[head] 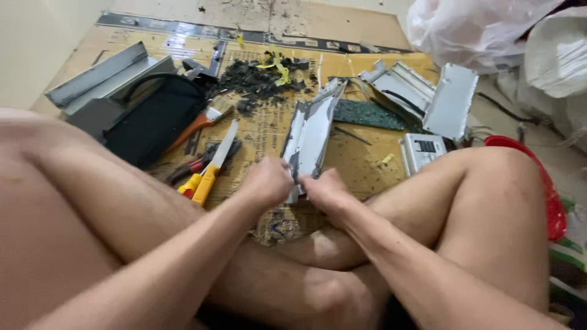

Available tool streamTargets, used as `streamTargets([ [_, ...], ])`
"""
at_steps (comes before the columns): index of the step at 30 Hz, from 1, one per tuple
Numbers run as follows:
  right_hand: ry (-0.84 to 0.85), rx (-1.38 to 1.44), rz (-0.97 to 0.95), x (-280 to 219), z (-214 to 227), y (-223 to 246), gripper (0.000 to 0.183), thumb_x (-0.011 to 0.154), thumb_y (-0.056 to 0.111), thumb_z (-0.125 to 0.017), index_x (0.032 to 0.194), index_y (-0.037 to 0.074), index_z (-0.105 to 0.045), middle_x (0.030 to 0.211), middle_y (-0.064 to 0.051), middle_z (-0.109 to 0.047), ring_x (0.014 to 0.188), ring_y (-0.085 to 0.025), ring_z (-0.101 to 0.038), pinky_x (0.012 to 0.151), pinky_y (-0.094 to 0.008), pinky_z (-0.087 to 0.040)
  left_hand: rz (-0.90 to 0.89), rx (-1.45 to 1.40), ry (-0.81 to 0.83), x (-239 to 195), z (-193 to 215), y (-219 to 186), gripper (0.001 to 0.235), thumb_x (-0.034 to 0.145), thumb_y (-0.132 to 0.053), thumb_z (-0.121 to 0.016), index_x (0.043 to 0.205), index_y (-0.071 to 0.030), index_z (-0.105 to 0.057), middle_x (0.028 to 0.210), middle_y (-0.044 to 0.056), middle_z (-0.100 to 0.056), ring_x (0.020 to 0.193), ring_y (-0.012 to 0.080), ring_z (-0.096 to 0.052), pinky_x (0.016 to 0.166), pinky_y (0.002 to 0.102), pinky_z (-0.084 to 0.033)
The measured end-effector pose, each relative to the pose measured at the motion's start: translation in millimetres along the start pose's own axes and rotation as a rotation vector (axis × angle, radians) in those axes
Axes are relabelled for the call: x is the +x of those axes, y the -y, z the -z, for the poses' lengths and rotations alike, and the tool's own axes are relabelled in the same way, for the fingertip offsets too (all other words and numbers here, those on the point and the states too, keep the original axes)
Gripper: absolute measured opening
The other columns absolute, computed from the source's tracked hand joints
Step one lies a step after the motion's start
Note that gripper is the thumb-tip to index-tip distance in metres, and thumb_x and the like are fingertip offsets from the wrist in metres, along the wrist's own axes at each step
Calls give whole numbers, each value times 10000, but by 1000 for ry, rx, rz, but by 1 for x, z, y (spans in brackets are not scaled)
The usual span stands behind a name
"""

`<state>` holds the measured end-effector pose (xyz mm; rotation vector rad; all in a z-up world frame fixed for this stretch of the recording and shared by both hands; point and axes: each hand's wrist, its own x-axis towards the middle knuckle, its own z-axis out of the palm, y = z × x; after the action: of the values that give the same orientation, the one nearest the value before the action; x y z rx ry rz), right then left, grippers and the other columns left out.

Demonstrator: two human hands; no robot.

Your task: The person sits on the floor and uses a yellow utility knife to scrape and pry apart a white plastic electronic housing. They repeatedly cut along seams and edges to separate the casing into pieces.

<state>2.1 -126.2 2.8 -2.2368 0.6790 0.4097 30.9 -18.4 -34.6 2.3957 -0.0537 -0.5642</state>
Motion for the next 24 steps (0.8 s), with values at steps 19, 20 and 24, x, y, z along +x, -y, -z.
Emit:
streamTargets([
  [19, 6, 30, 62, 54, -3, -21, 463, 888, 326, -669, 1190, -23, -702, 1170, -181, -738, 1107, -351, -706, 935, -494, -578, -132, 201, -137, 94, -4, -2, 299, 909, -220, -587, 1127, -177, -787, 1077, 166, -768, 1089, 395, -706, 963, 498, -553],
  [20, 8, 88, 42, 52, -6, -23, 473, 895, 350, -666, 1186, -21, -682, 1134, -199, -739, 936, -352, -736, 799, -497, -612, -113, 174, -109, 67, 1, -1, 316, 927, -249, -556, 1134, -181, -785, 1105, 166, -763, 1108, 397, -696, 953, 521, -557],
  [24, -51, 289, -13, 53, -29, -24, 510, 908, 327, -637, 1251, -31, -520, 1194, -263, -653, 891, -454, -730, 513, -518, -653, -214, 706, 7, -28, 12, -4, 326, 905, -199, -572, 1151, -197, -785, 1101, 73, -785, 1043, 316, -745, 933, 457, -590],
])
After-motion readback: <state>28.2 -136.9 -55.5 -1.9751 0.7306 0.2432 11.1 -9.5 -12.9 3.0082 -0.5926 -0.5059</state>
